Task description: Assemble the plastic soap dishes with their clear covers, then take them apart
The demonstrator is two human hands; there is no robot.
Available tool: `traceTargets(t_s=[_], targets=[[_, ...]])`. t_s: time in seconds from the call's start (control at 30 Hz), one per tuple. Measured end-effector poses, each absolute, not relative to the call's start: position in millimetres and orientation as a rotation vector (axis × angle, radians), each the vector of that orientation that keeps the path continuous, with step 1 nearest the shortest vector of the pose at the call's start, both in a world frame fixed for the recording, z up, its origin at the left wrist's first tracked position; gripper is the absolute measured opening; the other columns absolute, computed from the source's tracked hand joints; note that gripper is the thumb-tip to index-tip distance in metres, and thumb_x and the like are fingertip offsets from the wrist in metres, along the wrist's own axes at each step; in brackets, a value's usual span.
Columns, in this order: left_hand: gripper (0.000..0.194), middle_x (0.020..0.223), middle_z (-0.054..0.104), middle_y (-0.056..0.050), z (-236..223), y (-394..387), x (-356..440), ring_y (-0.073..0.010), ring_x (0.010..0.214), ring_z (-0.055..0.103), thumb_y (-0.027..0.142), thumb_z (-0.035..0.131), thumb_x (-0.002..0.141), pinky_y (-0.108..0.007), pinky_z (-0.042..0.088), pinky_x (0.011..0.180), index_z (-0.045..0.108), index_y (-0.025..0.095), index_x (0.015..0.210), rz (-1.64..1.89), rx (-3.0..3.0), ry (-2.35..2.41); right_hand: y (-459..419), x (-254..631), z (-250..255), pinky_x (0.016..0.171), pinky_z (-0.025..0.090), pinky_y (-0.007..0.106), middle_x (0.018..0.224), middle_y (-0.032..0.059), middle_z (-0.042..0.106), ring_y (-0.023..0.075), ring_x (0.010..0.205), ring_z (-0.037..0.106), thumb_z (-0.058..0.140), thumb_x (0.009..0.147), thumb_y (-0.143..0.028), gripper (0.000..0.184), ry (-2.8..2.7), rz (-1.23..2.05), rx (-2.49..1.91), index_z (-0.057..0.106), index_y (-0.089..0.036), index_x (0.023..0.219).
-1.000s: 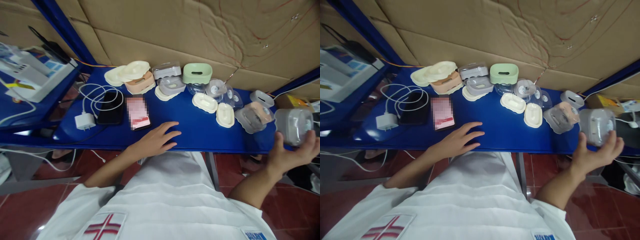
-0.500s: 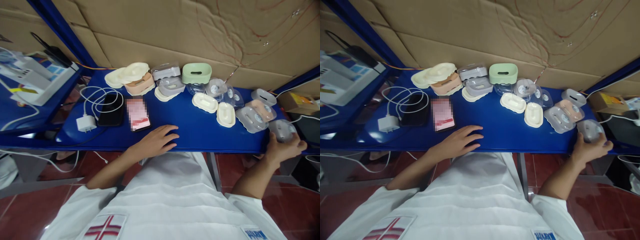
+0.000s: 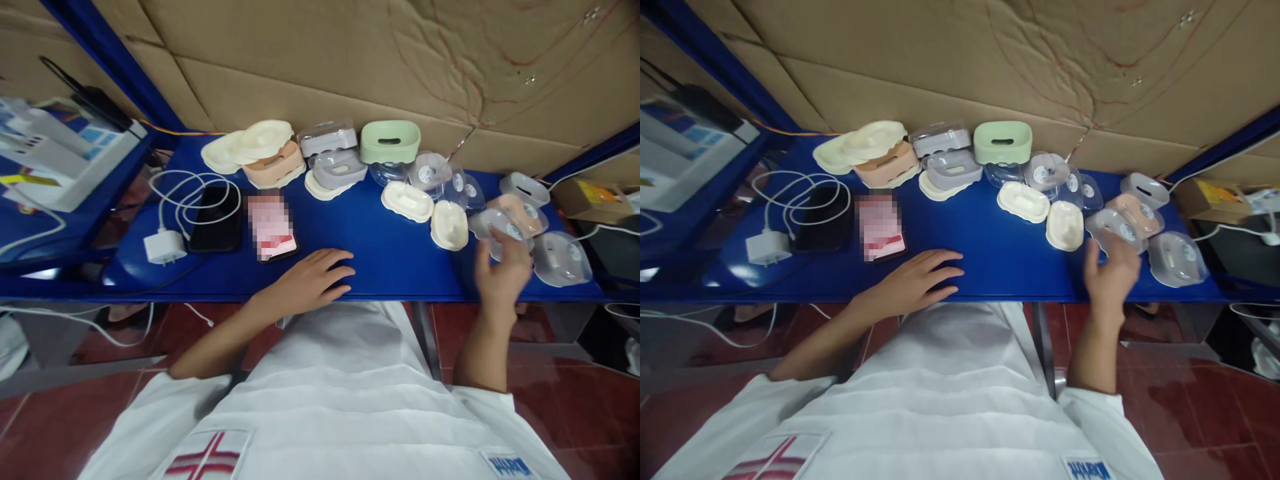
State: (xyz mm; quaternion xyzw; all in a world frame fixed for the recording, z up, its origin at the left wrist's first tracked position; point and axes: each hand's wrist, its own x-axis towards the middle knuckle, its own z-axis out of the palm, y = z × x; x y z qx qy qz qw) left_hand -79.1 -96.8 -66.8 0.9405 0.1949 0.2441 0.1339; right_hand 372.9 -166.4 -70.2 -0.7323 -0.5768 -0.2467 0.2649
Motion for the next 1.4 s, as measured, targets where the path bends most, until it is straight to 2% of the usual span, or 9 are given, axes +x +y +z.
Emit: traceTargets(t_s=[0.1,0.23,0.33,0.63,0.73,0.87,1.13,1.27,1.4], targets=[[0.025,0.145,0.066,-0.016,-64.6,-97.4,-79.2,-0.0317,0.133,0.068,0.03,0.063,0.112,-0.051,0.061,0.114,0.072,0.015,0.13,0.706,2.733,0.559,-147.5,316.9,-67.5,0.102,0.05,0.048,0.131,0.0197,0.076,0.036,0.119,0.068,0.051,0.11,-0.056,0.054,-1.802,-0.468,-2.101,0.073,-0.016,0.139],[0.025,0.147,0.066,-0.017,-64.5,-97.4,-79.4,-0.0321,0.132,0.068,0.031,0.063,0.112,-0.052,0.062,0.113,0.072,0.015,0.13,0.686,2.741,0.561,-155.3,289.6,-61.8,0.093,0.047,0.045,0.113,0.0157,0.078,0.0334,0.104,0.068,0.055,0.11,-0.054,0.044,-1.816,-0.468,-2.165,0.079,-0.019,0.118],[0.027,0.147,0.066,-0.017,-66.2,-97.1,-79.4,-0.0328,0.133,0.068,0.031,0.063,0.112,-0.053,0.061,0.113,0.071,0.015,0.132,0.7,2.741,0.557,-178.3,282.4,-54.5,0.091,0.045,0.044,0.11,0.013,0.078,0.0323,0.101,0.069,0.056,0.11,-0.054,0.04,-1.921,-0.405,-2.097,0.078,-0.021,0.116],[0.047,0.168,0.051,-0.02,-66.7,-98.5,-80.3,-0.0365,0.153,0.054,0.031,0.061,0.113,-0.056,0.055,0.122,0.054,0.018,0.158,0.713,2.773,0.599,-186.0,247.4,-42.8,0.11,0.048,0.049,0.138,0.0093,0.074,0.0297,0.133,0.067,0.056,0.113,-0.035,0.024,-2.297,0.092,-1.567,0.072,-0.027,0.129],[0.053,0.173,0.044,-0.021,-66.4,-98.1,-80.0,-0.0376,0.16,0.047,0.032,0.06,0.113,-0.057,0.051,0.126,0.049,0.018,0.163,0.706,2.804,0.596,-169.2,248.4,-41.1,0.118,0.047,0.051,0.151,0.0086,0.068,0.0292,0.144,0.062,0.057,0.113,-0.037,0.026,-2.32,0.159,-1.431,0.071,-0.03,0.134],[0.057,0.18,0.035,-0.018,-66.9,-97.7,-78.3,-0.0365,0.166,0.037,0.033,0.056,0.115,-0.059,0.042,0.132,0.043,0.021,0.169,0.605,2.805,0.643,-151.1,257.1,-43.3,0.127,0.043,0.054,0.169,0.0114,0.053,0.032,0.158,0.049,0.055,0.114,-0.04,0.041,-2.234,0.025,-1.486,0.062,-0.028,0.152],[0.06,0.183,0.03,-0.012,-66.0,-98.8,-76.9,-0.0349,0.17,0.03,0.035,0.053,0.116,-0.058,0.032,0.137,0.038,0.024,0.173,0.487,2.798,0.685,-156.8,284.2,-49.9,0.116,0.05,0.055,0.154,0.0144,0.067,0.0353,0.143,0.063,0.055,0.113,-0.047,0.043,-2.107,-0.27,-1.792,0.068,-0.023,0.147],[0.058,0.183,0.03,-0.013,-65.5,-99.0,-77.7,-0.0343,0.169,0.031,0.036,0.052,0.116,-0.057,0.034,0.136,0.041,0.024,0.171,0.503,2.756,0.717,-159.4,287.2,-46.7,0.12,0.046,0.062,0.159,0.018,0.063,0.0406,0.148,0.058,0.054,0.113,-0.049,0.048,-2.017,-0.404,-1.892,0.066,-0.021,0.15],[0.059,0.182,0.031,-0.016,-66.7,-98.5,-78.1,-0.036,0.169,0.032,0.035,0.054,0.115,-0.058,0.037,0.134,0.041,0.023,0.171,0.54,2.734,0.709,-157.4,256.9,-46.1,0.127,0.042,0.059,0.166,0.015,0.057,0.0344,0.155,0.053,0.055,0.113,-0.045,0.049,-2.298,-0.122,-1.635,0.058,-0.026,0.159]])
